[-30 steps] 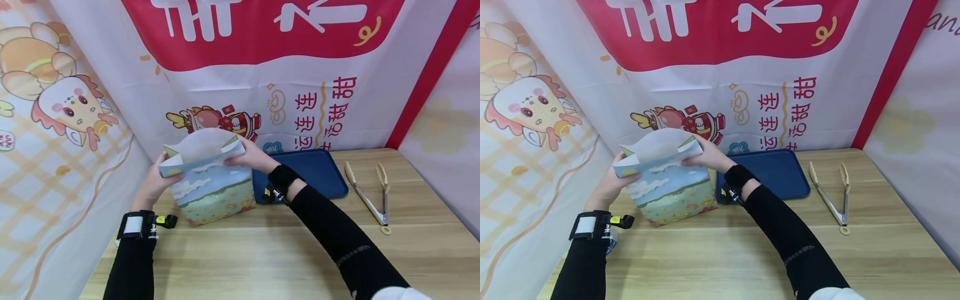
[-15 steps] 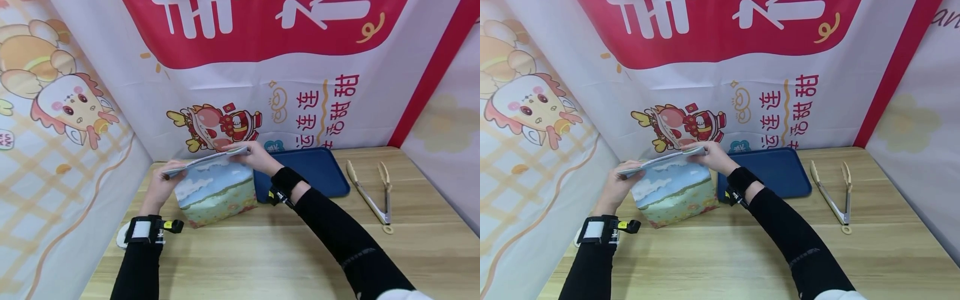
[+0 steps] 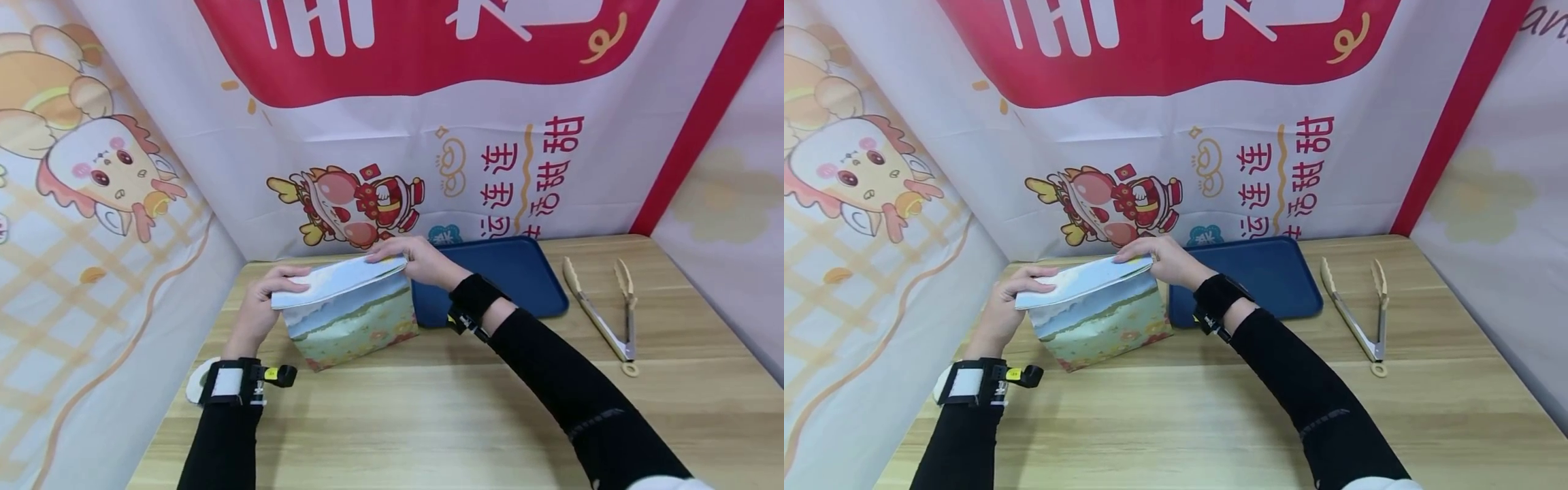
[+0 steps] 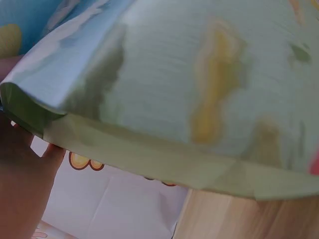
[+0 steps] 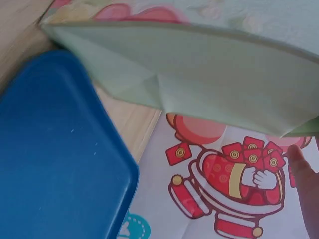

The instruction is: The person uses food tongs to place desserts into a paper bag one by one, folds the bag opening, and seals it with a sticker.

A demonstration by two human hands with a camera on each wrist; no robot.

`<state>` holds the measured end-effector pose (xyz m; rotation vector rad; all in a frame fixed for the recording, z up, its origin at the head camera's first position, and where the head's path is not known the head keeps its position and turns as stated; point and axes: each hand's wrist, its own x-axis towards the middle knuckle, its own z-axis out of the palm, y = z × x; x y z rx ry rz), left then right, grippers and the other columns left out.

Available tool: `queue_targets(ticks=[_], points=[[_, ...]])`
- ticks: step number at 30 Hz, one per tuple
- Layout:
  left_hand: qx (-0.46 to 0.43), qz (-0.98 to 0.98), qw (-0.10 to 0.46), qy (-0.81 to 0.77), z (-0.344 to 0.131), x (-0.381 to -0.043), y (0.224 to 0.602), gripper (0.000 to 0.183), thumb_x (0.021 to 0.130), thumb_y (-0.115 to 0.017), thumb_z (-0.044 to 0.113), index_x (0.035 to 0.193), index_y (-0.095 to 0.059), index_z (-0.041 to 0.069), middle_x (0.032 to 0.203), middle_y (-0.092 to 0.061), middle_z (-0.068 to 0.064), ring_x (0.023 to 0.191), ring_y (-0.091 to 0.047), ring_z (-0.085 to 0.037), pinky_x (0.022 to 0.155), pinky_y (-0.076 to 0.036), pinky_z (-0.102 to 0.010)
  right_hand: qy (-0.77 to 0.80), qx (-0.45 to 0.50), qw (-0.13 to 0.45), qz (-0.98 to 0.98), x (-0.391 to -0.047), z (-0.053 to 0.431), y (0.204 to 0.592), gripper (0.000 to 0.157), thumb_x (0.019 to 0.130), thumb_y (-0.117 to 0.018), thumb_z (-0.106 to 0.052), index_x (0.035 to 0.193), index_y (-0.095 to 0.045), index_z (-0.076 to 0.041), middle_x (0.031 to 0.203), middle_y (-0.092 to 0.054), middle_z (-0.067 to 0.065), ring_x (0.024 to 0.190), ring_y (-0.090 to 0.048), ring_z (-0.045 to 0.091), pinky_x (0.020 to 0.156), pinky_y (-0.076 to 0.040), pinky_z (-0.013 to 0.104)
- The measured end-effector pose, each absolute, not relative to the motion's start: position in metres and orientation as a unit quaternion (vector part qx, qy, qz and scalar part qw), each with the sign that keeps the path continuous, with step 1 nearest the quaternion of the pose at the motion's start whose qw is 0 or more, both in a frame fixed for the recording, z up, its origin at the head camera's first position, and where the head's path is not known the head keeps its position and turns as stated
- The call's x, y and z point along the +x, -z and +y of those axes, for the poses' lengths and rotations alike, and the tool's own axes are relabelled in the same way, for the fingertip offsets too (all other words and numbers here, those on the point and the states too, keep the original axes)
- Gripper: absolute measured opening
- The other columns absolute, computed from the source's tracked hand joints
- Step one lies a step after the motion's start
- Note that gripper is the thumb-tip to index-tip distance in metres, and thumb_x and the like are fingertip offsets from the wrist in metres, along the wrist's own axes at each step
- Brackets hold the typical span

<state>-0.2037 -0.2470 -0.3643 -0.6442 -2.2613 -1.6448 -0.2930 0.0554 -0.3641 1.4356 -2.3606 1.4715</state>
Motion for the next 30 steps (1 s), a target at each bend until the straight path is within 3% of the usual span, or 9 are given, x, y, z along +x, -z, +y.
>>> queue_targets(ticks=[3,7,11,16,21,26,30], points=[[-0.207,-0.808,0.138,0.535,-0.248,-0.198,0.364,0.011,0.082,-0.060,-0.013,0.089,-0.068,-0.014,0.121,-0.058,-0.027,0.116,-0.049,-0.025,0.092,-0.043,-0.025,-0.437,0.480,-0.017,-0.761,-0.298,0.057,0.373,0.044,0.083,-0.059,0.008,0.124,-0.065,-0.009,0.135,-0.054,0.012,0.129,-0.038,0.018,0.105,-0.038,0.051],[-0.223,-0.839,0.152,0.473,-0.250,-0.191,0.364,0.016,0.077,-0.062,-0.016,0.091,-0.069,-0.013,0.125,-0.053,-0.032,0.121,-0.040,-0.034,0.100,-0.033,-0.051,-0.408,0.504,-0.024,-0.761,-0.296,0.060,0.379,0.048,0.085,-0.068,-0.015,0.132,-0.058,-0.011,0.145,-0.043,0.013,0.135,-0.027,0.018,0.108,-0.031,0.056],[-0.256,-0.860,0.164,0.409,-0.250,-0.185,0.364,0.029,0.071,-0.069,-0.016,0.099,-0.069,-0.008,0.133,-0.047,-0.031,0.126,-0.030,-0.041,0.099,-0.021,-0.072,-0.436,0.491,-0.015,-0.754,-0.284,0.060,0.374,0.037,0.094,-0.056,-0.009,0.130,-0.058,-0.002,0.143,-0.043,0.019,0.136,-0.025,0.024,0.107,-0.031,0.057],[-0.244,-0.875,0.171,0.381,-0.246,-0.177,0.368,0.039,0.070,-0.077,-0.005,0.107,-0.068,-0.003,0.143,-0.037,-0.024,0.135,-0.019,-0.035,0.101,-0.013,-0.076,-0.476,0.463,0.001,-0.747,-0.267,0.060,0.365,0.033,0.097,-0.048,-0.001,0.127,-0.057,0.005,0.141,-0.043,0.024,0.137,-0.024,0.027,0.105,-0.035,0.057],[-0.221,-0.868,0.208,0.394,-0.239,-0.174,0.375,0.029,0.077,-0.070,-0.006,0.106,-0.068,-0.005,0.144,-0.037,-0.026,0.137,-0.015,-0.036,0.101,-0.010,-0.077,-0.485,0.400,0.032,-0.777,-0.269,0.058,0.382,0.041,0.097,-0.052,-0.015,0.137,-0.051,-0.005,0.146,-0.040,0.015,0.136,-0.026,0.019,0.107,-0.034,0.054],[-0.212,-0.858,0.236,0.403,-0.247,-0.185,0.397,0.025,0.081,-0.067,-0.003,0.106,-0.070,-0.001,0.146,-0.038,-0.017,0.139,-0.013,-0.029,0.104,-0.009,-0.075,-0.501,0.341,0.057,-0.794,-0.270,0.053,0.400,0.047,0.096,-0.053,-0.029,0.141,-0.047,-0.015,0.149,-0.036,0.005,0.135,-0.027,0.013,0.110,-0.031,0.050],[-0.199,-0.866,0.230,0.398,-0.252,-0.185,0.403,0.027,0.084,-0.066,0.000,0.111,-0.069,0.002,0.152,-0.030,-0.013,0.140,-0.010,-0.029,0.103,-0.008,-0.076,-0.508,0.315,0.062,-0.799,-0.262,0.050,0.401,0.048,0.098,-0.050,-0.030,0.143,-0.043,-0.017,0.148,-0.036,0.007,0.134,-0.029,0.017,0.108,-0.033,0.050]])
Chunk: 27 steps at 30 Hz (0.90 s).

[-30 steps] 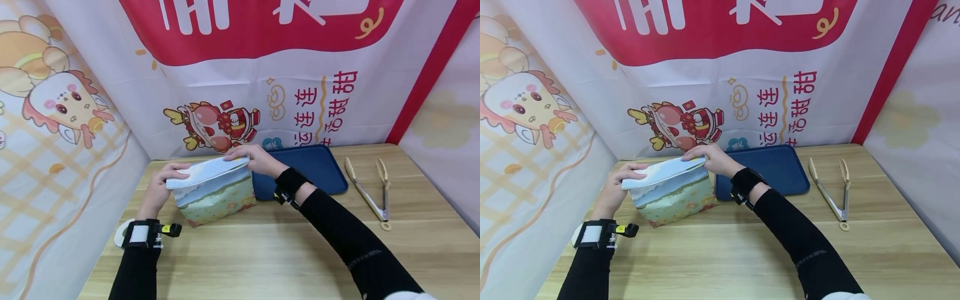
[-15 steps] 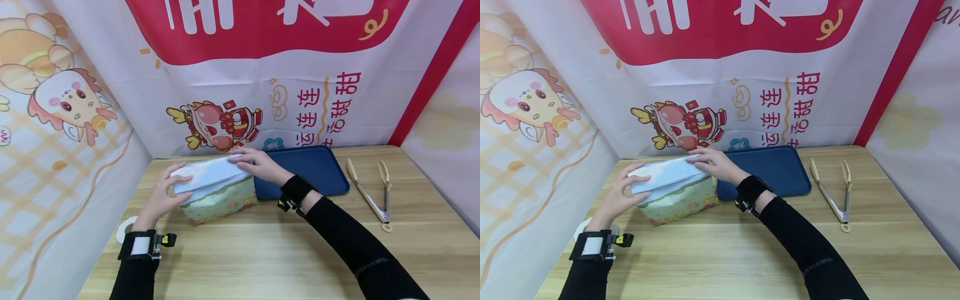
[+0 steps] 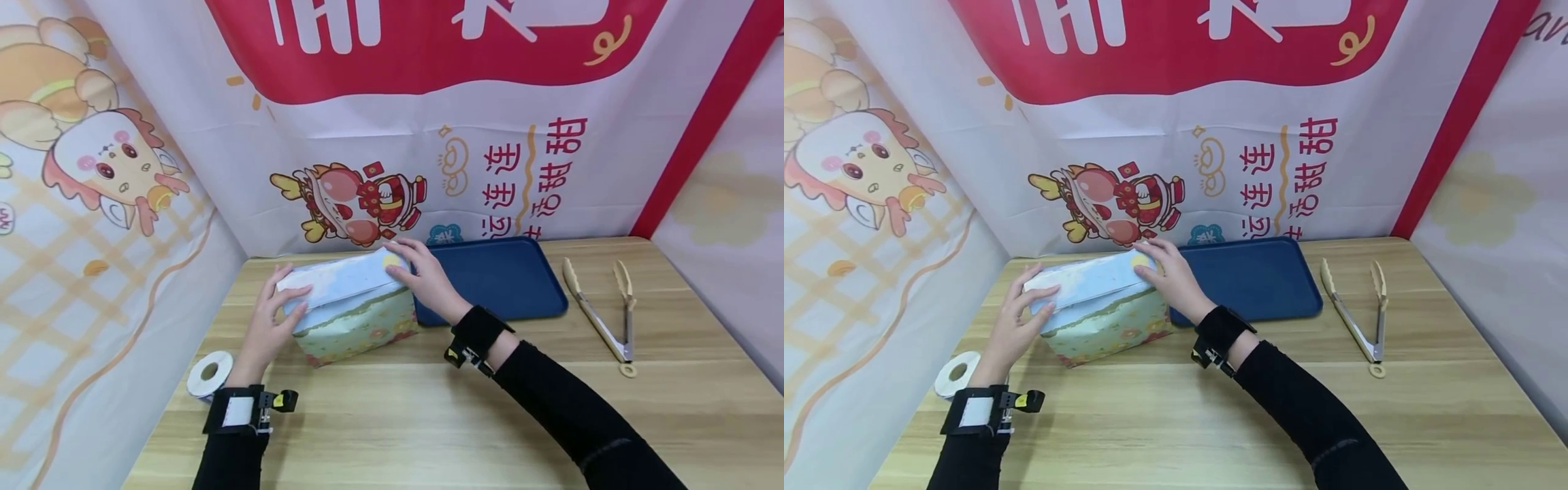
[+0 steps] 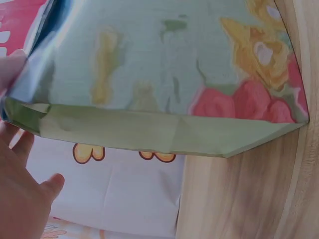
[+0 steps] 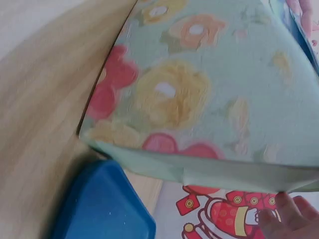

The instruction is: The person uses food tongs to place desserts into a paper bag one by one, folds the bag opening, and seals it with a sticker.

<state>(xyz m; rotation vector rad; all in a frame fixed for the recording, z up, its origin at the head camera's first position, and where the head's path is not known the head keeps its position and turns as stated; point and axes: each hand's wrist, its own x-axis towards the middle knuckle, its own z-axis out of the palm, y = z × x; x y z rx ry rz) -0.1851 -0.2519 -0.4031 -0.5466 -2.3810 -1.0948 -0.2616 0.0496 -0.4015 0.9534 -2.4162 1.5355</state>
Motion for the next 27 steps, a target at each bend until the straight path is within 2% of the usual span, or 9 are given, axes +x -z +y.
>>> queue_targets(ticks=[6,9,12,15,18,22,25,27], points=[[-0.192,-0.892,0.246,0.326,-0.249,-0.170,0.398,0.033,0.089,-0.060,0.005,0.122,-0.064,0.005,0.158,-0.014,-0.008,0.140,-0.011,-0.031,0.104,-0.015,-0.073,-0.465,0.330,0.081,-0.817,-0.252,0.046,0.402,0.047,0.104,-0.035,-0.025,0.149,-0.031,-0.014,0.149,-0.033,0.013,0.135,-0.026,0.020,0.110,-0.031,0.051],[-0.179,-0.906,0.249,0.291,-0.252,-0.155,0.396,0.039,0.091,-0.058,0.008,0.130,-0.058,0.009,0.159,-0.012,-0.006,0.139,-0.014,-0.031,0.103,-0.022,-0.071,-0.449,0.330,0.092,-0.825,-0.248,0.045,0.403,0.047,0.104,-0.034,-0.024,0.150,-0.028,-0.013,0.152,-0.026,0.014,0.137,-0.022,0.022,0.110,-0.029,0.053],[-0.132,-0.924,0.238,0.268,-0.263,-0.133,0.394,0.051,0.092,-0.059,0.013,0.141,-0.046,0.015,0.158,-0.015,-0.007,0.136,-0.022,-0.034,0.097,-0.030,-0.073,-0.442,0.332,0.104,-0.827,-0.247,0.044,0.402,0.048,0.104,-0.035,-0.024,0.150,-0.029,-0.013,0.153,-0.023,0.014,0.138,-0.020,0.022,0.110,-0.029,0.054],[-0.058,-0.945,0.223,0.231,-0.280,-0.109,0.394,0.060,0.091,-0.061,0.016,0.146,-0.038,0.011,0.153,-0.025,-0.020,0.129,-0.029,-0.044,0.093,-0.032,-0.074,-0.442,0.337,0.107,-0.825,-0.247,0.044,0.402,0.048,0.103,-0.037,-0.023,0.150,-0.029,-0.012,0.154,-0.022,0.015,0.138,-0.019,0.022,0.110,-0.029,0.054],[0.017,-0.964,0.173,0.201,-0.300,-0.089,0.398,0.070,0.086,-0.066,0.021,0.146,-0.033,0.005,0.144,-0.029,-0.033,0.123,-0.026,-0.056,0.091,-0.027,-0.077,-0.451,0.337,0.102,-0.820,-0.247,0.043,0.403,0.048,0.103,-0.037,-0.022,0.150,-0.029,-0.012,0.155,-0.020,0.014,0.138,-0.019,0.022,0.110,-0.029,0.054],[0.072,-0.981,0.069,0.164,-0.321,-0.074,0.412,0.093,0.077,-0.075,0.033,0.149,-0.024,0.003,0.144,-0.013,-0.042,0.120,-0.019,-0.064,0.087,-0.025,-0.081,-0.466,0.330,0.088,-0.816,-0.246,0.045,0.404,0.048,0.103,-0.037,-0.022,0.150,-0.028,-0.014,0.156,-0.018,0.013,0.138,-0.019,0.023,0.109,-0.031,0.054],[0.071,-0.984,0.033,0.161,-0.334,-0.070,0.422,0.102,0.072,-0.078,0.029,0.149,-0.019,0.001,0.144,-0.001,-0.045,0.117,-0.016,-0.068,0.085,-0.028,-0.082,-0.479,0.324,0.083,-0.812,-0.245,0.046,0.404,0.048,0.103,-0.038,-0.021,0.150,-0.029,-0.014,0.156,-0.017,0.012,0.138,-0.020,0.024,0.108,-0.031,0.055],[0.065,-0.982,0.033,0.174,-0.341,-0.069,0.427,0.104,0.070,-0.080,0.021,0.150,-0.017,0.000,0.144,0.000,-0.046,0.115,-0.018,-0.069,0.082,-0.031,-0.082,-0.487,0.323,0.079,-0.808,-0.244,0.045,0.404,0.048,0.103,-0.039,-0.021,0.149,-0.029,-0.014,0.156,-0.017,0.012,0.138,-0.020,0.024,0.108,-0.032,0.055]])
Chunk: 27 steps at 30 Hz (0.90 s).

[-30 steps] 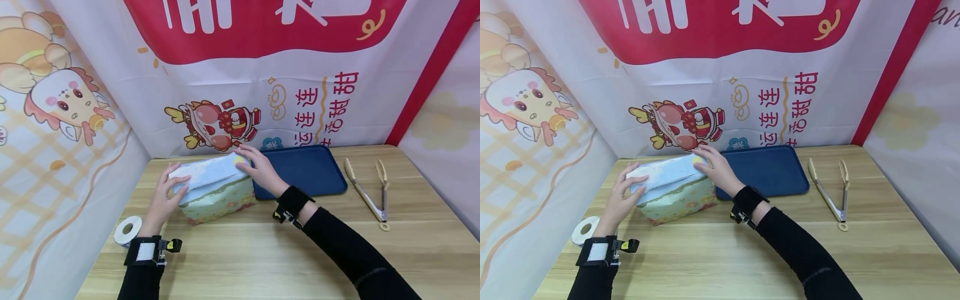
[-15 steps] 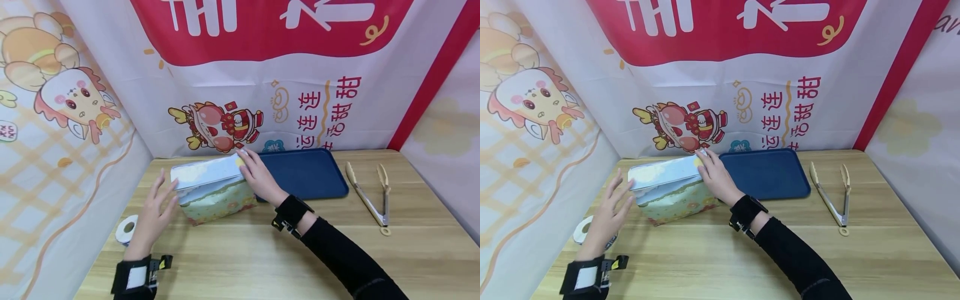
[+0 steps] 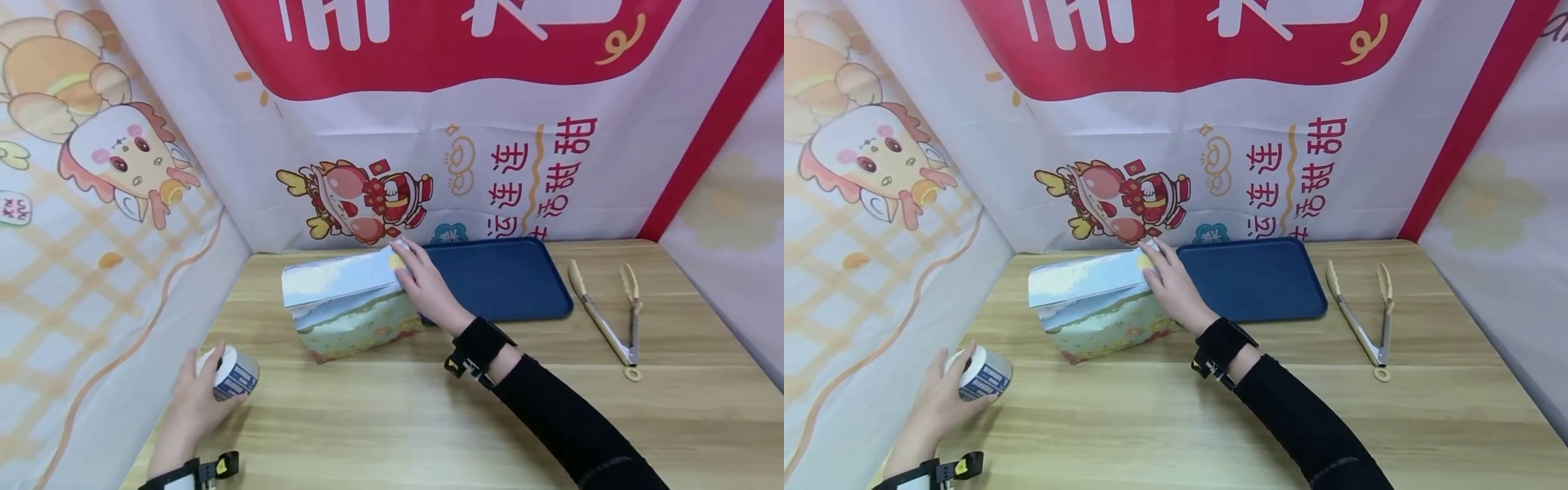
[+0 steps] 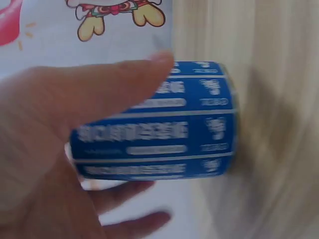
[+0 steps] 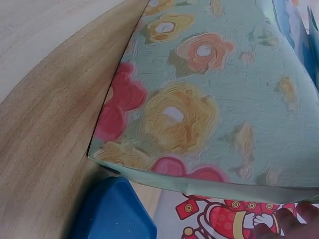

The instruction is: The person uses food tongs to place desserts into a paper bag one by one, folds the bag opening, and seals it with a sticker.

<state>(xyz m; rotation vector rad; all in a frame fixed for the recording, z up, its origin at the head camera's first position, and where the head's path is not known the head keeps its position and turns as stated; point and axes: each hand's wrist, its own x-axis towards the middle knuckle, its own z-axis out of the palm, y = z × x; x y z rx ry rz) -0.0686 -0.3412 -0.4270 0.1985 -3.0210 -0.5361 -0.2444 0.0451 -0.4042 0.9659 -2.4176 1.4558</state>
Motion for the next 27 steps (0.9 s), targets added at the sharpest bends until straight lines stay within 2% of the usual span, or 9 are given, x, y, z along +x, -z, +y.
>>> queue_targets(ticks=[1,4,8,11,15,18,23,27], points=[[0.061,-0.980,0.034,0.184,-0.344,-0.070,0.429,0.106,0.070,-0.080,0.019,0.151,-0.013,0.002,0.144,0.001,-0.046,0.116,-0.018,-0.069,0.082,-0.031,-0.082,-0.489,0.321,0.078,-0.807,-0.245,0.046,0.403,0.048,0.103,-0.039,-0.021,0.150,-0.029,-0.015,0.156,-0.018,0.012,0.138,-0.020,0.023,0.108,-0.032,0.054],[0.049,-0.976,0.050,0.206,-0.351,-0.077,0.434,0.108,0.072,-0.078,0.014,0.153,-0.007,0.005,0.141,-0.012,-0.045,0.115,-0.026,-0.064,0.082,-0.035,-0.078,-0.489,0.319,0.078,-0.808,-0.246,0.047,0.402,0.049,0.103,-0.039,-0.024,0.150,-0.029,-0.017,0.156,-0.018,0.011,0.138,-0.020,0.021,0.108,-0.032,0.052],[0.061,-0.974,0.074,0.207,-0.354,-0.082,0.438,0.104,0.071,-0.078,0.015,0.151,-0.013,0.000,0.129,-0.032,-0.043,0.109,-0.037,-0.055,0.084,-0.039,-0.072,-0.485,0.324,0.099,-0.806,-0.248,0.047,0.403,0.047,0.102,-0.042,-0.023,0.147,-0.034,-0.015,0.155,-0.022,0.010,0.138,-0.021,0.019,0.108,-0.034,0.050],[0.091,-0.973,0.077,0.200,-0.352,-0.083,0.439,0.102,0.069,-0.080,0.021,0.147,-0.020,-0.007,0.123,-0.036,-0.043,0.106,-0.040,-0.054,0.083,-0.040,-0.070,-0.484,0.336,0.133,-0.797,-0.248,0.046,0.403,0.042,0.100,-0.046,-0.018,0.141,-0.046,-0.012,0.154,-0.027,0.007,0.135,-0.025,0.016,0.104,-0.037,0.045],[0.122,-0.971,0.086,0.184,-0.344,-0.080,0.437,0.103,0.065,-0.082,0.024,0.141,-0.025,-0.014,0.118,-0.038,-0.043,0.102,-0.042,-0.054,0.082,-0.041,-0.069,-0.468,0.362,0.179,-0.786,-0.247,0.043,0.402,0.033,0.098,-0.050,-0.012,0.130,-0.058,-0.009,0.149,-0.038,0.008,0.136,-0.024,0.014,0.110,-0.031,0.040],[0.131,-0.970,0.109,0.173,-0.334,-0.074,0.435,0.101,0.061,-0.085,0.023,0.136,-0.031,-0.017,0.113,-0.043,-0.041,0.098,-0.045,-0.053,0.079,-0.043,-0.068,-0.451,0.375,0.205,-0.783,-0.245,0.042,0.401,0.030,0.097,-0.051,-0.010,0.125,-0.062,-0.007,0.143,-0.047,0.012,0.138,-0.021,0.016,0.115,-0.022,0.042],[0.144,-0.956,0.167,0.194,-0.307,-0.065,0.426,0.094,0.057,-0.086,0.021,0.131,-0.039,-0.016,0.112,-0.049,-0.038,0.098,-0.048,-0.050,0.078,-0.044,-0.066,-0.435,0.386,0.235,-0.779,-0.241,0.045,0.399,0.028,0.096,-0.053,-0.010,0.122,-0.065,-0.006,0.136,-0.053,0.014,0.137,-0.025,0.019,0.114,-0.023,0.046],[0.161,-0.936,0.177,0.257,-0.278,-0.061,0.412,0.094,0.059,-0.087,0.025,0.134,-0.041,-0.010,0.117,-0.051,-0.033,0.101,-0.049,-0.045,0.080,-0.044,-0.063,-0.431,0.389,0.253,-0.774,-0.237,0.049,0.399,0.030,0.095,-0.054,-0.011,0.124,-0.063,-0.007,0.136,-0.051,0.015,0.134,-0.029,0.022,0.112,-0.027,0.046]])
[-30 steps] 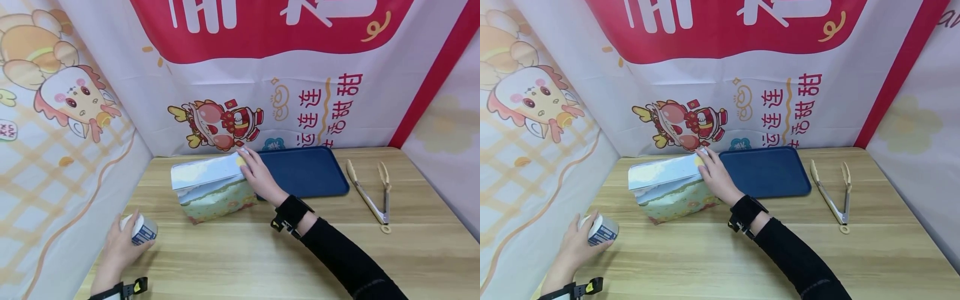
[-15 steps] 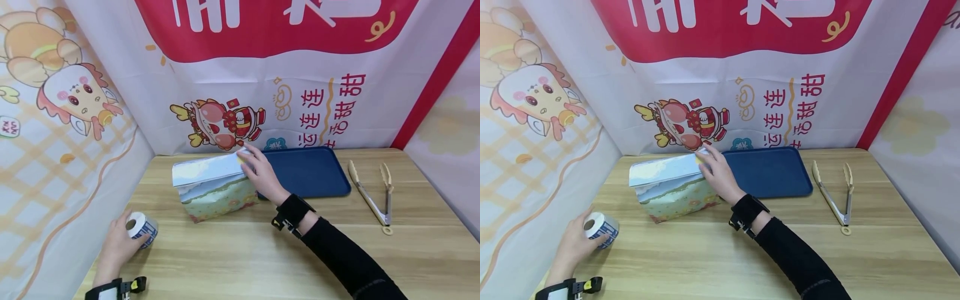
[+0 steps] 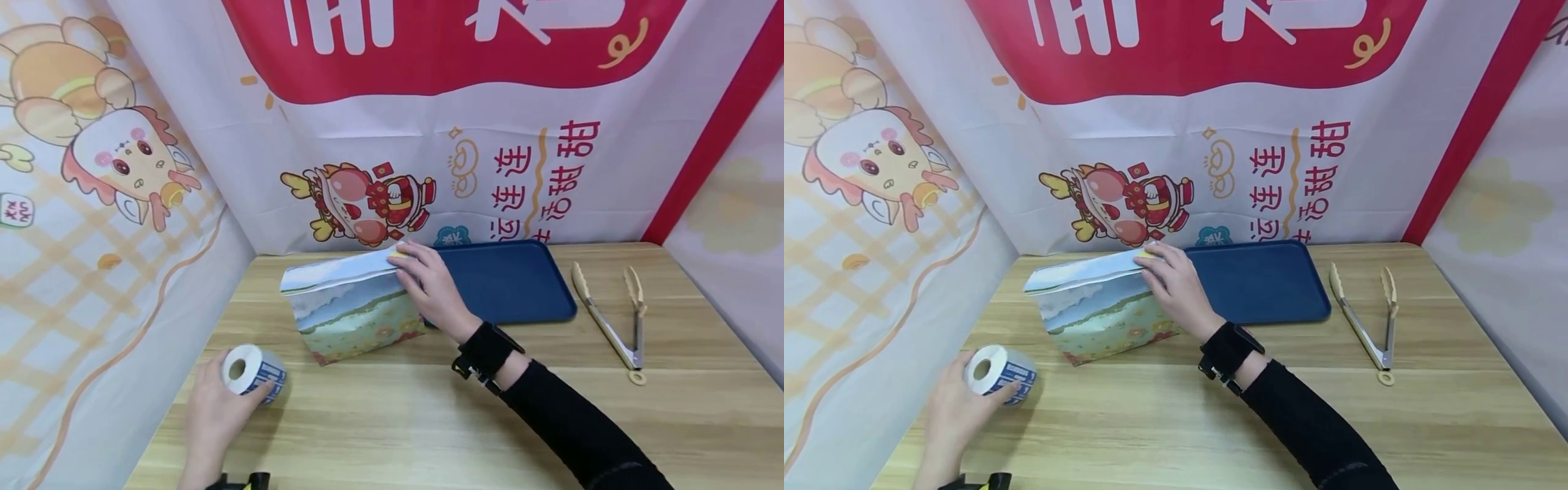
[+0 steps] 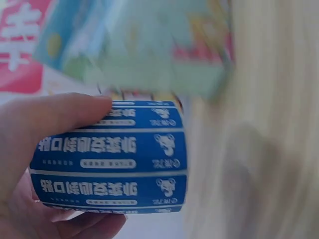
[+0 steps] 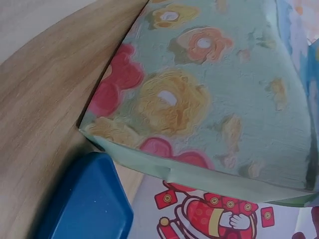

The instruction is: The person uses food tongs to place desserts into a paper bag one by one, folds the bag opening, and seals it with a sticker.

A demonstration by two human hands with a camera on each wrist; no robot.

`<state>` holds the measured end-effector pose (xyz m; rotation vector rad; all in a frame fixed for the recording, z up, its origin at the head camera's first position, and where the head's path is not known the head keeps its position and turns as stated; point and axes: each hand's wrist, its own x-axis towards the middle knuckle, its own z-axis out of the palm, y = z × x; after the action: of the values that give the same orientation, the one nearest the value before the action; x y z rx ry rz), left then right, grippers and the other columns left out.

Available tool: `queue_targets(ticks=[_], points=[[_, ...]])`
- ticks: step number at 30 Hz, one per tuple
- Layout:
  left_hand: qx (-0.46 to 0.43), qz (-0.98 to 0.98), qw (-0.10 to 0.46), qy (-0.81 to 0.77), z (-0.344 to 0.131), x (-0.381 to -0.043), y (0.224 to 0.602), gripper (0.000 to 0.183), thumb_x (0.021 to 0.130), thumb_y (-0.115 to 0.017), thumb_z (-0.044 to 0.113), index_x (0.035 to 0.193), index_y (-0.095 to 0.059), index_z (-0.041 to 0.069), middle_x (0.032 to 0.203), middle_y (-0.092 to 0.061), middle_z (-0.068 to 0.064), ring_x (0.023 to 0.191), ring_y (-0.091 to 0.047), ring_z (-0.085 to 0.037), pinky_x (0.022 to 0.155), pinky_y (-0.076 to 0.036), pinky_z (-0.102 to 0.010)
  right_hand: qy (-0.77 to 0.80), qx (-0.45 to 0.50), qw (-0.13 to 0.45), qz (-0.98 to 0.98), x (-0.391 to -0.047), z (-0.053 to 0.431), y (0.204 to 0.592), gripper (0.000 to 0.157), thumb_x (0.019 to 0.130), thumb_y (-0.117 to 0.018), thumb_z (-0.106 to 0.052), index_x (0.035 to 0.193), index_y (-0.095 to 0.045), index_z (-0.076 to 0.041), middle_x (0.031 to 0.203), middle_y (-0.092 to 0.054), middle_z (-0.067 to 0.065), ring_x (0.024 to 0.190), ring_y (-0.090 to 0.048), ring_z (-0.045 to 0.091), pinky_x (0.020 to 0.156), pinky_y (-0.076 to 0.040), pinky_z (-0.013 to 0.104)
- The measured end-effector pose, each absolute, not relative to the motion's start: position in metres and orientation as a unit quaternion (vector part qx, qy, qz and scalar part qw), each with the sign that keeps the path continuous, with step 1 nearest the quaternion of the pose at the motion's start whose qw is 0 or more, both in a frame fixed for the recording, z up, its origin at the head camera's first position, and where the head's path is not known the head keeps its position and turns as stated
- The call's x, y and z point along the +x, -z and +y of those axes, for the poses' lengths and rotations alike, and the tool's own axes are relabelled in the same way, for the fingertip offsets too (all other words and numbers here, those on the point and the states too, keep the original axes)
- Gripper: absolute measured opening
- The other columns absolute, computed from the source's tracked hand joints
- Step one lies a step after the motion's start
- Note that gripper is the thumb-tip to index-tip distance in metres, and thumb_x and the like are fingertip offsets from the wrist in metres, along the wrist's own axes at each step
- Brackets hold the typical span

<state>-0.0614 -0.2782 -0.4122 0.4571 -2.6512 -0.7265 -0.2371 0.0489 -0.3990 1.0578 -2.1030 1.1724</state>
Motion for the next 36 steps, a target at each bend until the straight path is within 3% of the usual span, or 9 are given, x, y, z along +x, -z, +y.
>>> queue_targets(ticks=[5,10,18,23,29,36], points=[[0.175,-0.908,0.181,0.334,-0.248,-0.063,0.399,0.095,0.058,-0.088,0.032,0.136,-0.043,0.000,0.119,-0.052,-0.024,0.102,-0.049,-0.038,0.079,-0.045,-0.057,-0.439,0.370,0.276,-0.771,-0.231,0.055,0.399,0.035,0.090,-0.061,-0.009,0.125,-0.061,-0.007,0.134,-0.051,0.015,0.127,-0.037,0.023,0.104,-0.037,0.045],[0.152,-0.894,0.188,0.378,-0.225,-0.067,0.392,0.092,0.057,-0.089,0.028,0.135,-0.046,0.005,0.116,-0.054,-0.018,0.098,-0.049,-0.031,0.076,-0.043,-0.045,-0.456,0.358,0.292,-0.760,-0.222,0.061,0.398,0.038,0.086,-0.065,-0.004,0.123,-0.063,-0.005,0.131,-0.055,0.014,0.121,-0.043,0.024,0.099,-0.042,0.045],[0.077,-0.893,0.186,0.403,-0.191,-0.074,0.392,0.088,0.055,-0.089,0.026,0.132,-0.050,0.005,0.112,-0.058,-0.015,0.093,-0.053,-0.028,0.073,-0.046,-0.042,-0.491,0.348,0.295,-0.742,-0.207,0.063,0.400,0.033,0.081,-0.069,-0.001,0.114,-0.068,-0.003,0.132,-0.053,0.016,0.118,-0.047,0.025,0.093,-0.047,0.047],[0.048,-0.896,0.166,0.408,-0.177,-0.080,0.395,0.087,0.057,-0.088,0.033,0.132,-0.050,0.010,0.110,-0.059,-0.013,0.091,-0.054,-0.026,0.071,-0.049,-0.040,-0.507,0.386,0.255,-0.727,-0.193,0.055,0.405,0.031,0.081,-0.070,-0.002,0.112,-0.067,0.000,0.124,-0.057,0.018,0.116,-0.050,0.023,0.092,-0.051,0.041],[0.022,-0.893,0.164,0.418,-0.160,-0.086,0.401,0.089,0.056,-0.088,0.036,0.132,-0.051,0.007,0.113,-0.059,-0.011,0.089,-0.054,-0.024,0.068,-0.049,-0.037,-0.511,0.460,0.171,-0.706,-0.172,0.048,0.413,0.035,0.082,-0.071,-0.006,0.116,-0.066,0.000,0.119,-0.062,0.014,0.109,-0.055,0.018,0.076,-0.059,0.025],[0.025,-0.887,0.171,0.429,-0.144,-0.091,0.407,0.091,0.053,-0.089,0.036,0.131,-0.053,0.008,0.112,-0.060,-0.010,0.088,-0.054,-0.022,0.068,-0.047,-0.036,-0.472,0.485,0.209,-0.706,-0.161,0.047,0.418,0.039,0.077,-0.075,-0.011,0.115,-0.068,-0.003,0.122,-0.063,0.011,0.115,-0.052,0.017,0.092,-0.053,0.035]])
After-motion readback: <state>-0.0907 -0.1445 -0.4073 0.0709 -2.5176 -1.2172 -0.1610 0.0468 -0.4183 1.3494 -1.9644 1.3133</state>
